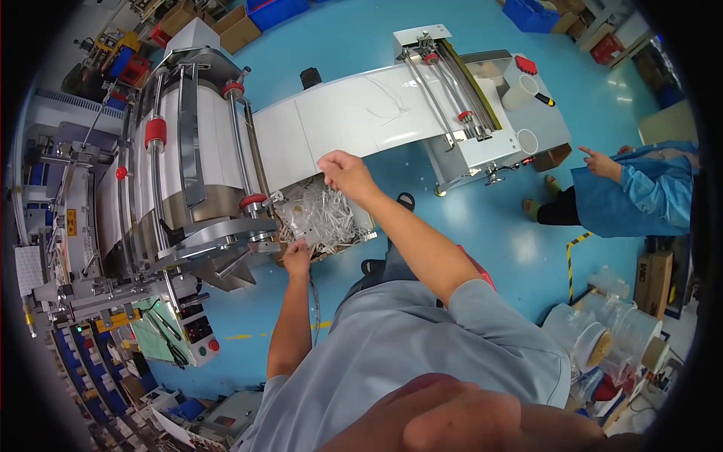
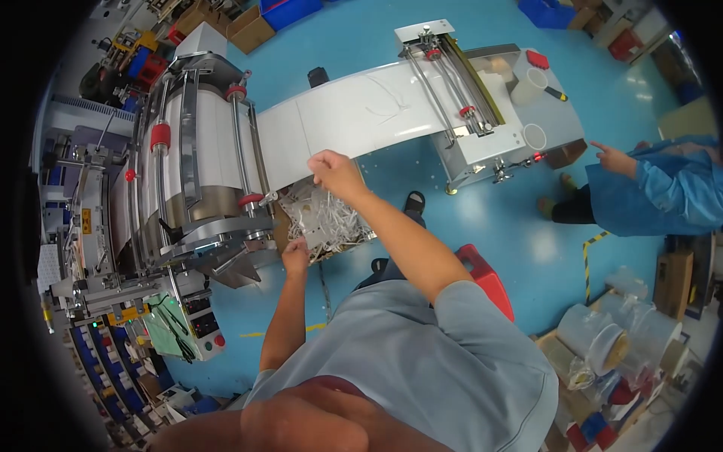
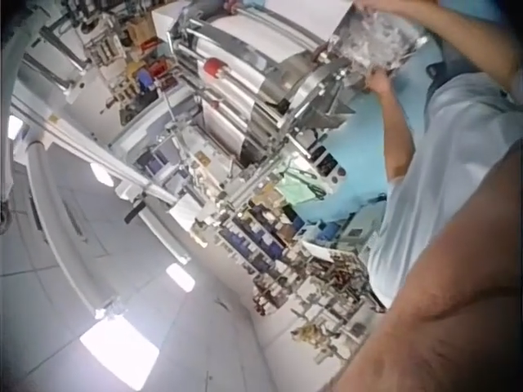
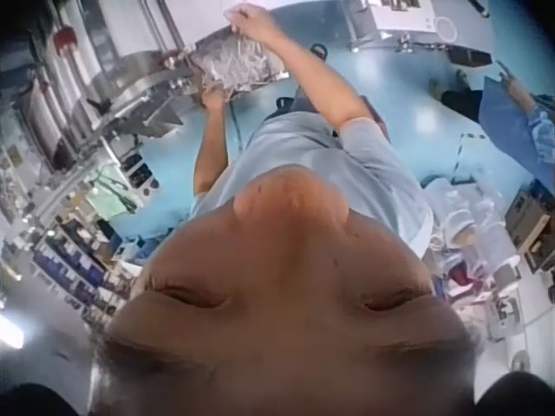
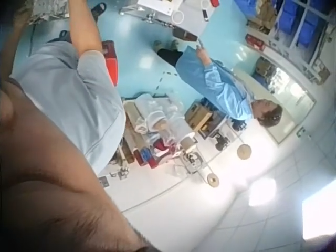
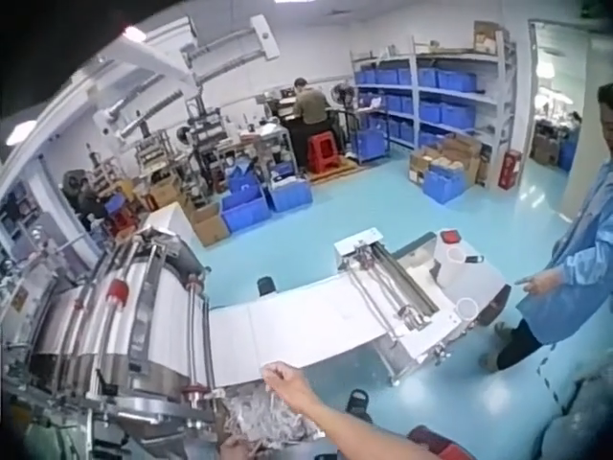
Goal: Operating and managing a production machine to process film rolls on a manufacturing line.
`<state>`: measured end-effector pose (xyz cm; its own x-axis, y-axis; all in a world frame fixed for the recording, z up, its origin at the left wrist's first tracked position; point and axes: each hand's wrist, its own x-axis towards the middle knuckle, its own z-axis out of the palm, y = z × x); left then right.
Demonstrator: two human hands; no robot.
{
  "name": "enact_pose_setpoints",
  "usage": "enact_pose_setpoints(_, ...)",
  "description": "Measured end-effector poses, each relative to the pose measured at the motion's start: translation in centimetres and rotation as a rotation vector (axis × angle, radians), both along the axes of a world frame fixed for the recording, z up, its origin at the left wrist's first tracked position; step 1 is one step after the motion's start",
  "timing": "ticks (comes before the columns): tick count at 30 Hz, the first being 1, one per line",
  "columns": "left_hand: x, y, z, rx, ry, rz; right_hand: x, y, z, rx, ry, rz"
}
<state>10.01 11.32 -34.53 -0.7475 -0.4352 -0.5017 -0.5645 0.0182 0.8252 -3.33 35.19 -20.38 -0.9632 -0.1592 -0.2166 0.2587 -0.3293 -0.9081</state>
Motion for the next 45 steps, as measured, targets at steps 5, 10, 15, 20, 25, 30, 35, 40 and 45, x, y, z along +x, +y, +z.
enact_pose_setpoints(5,-1.4,0.9,0.8,-0.126,0.127,0.042,2.4,-1.7,-1.9,0.384,0.074,0.033)
enact_pose_setpoints(10,-1.8,1.2,-0.9,-0.341,0.234,-0.048,5.5,-3.0,-10.0,0.227,-0.071,0.090)
enact_pose_setpoints(15,-1.5,0.3,-2.5,-0.470,0.266,-0.079,7.1,-1.3,-9.2,0.237,-0.103,0.243)
enact_pose_setpoints(20,-3.4,1.1,0.2,-0.727,0.166,-0.265,8.5,4.1,-6.4,0.229,0.011,0.077)
enact_pose_setpoints(25,-2.8,-1.1,1.2,-0.903,0.097,-0.408,9.7,14.6,-5.7,0.303,-0.017,-0.466)
enact_pose_setpoints(30,-5.0,1.4,0.9,-0.818,-0.053,-0.397,11.0,22.0,-4.3,0.050,-0.005,-0.691)
enact_pose_setpoints(35,-4.4,-0.7,0.0,-0.751,0.034,-0.375,10.5,14.1,-3.5,-0.008,-0.133,-0.353)
enact_pose_setpoints(40,-4.1,-0.6,1.1,-0.647,0.088,-0.373,10.1,3.0,-4.6,0.131,-0.195,0.087)
enact_pose_setpoints(45,-3.0,-1.1,0.7,-0.643,0.145,-0.292,8.7,-4.9,-8.0,0.105,0.048,0.249)
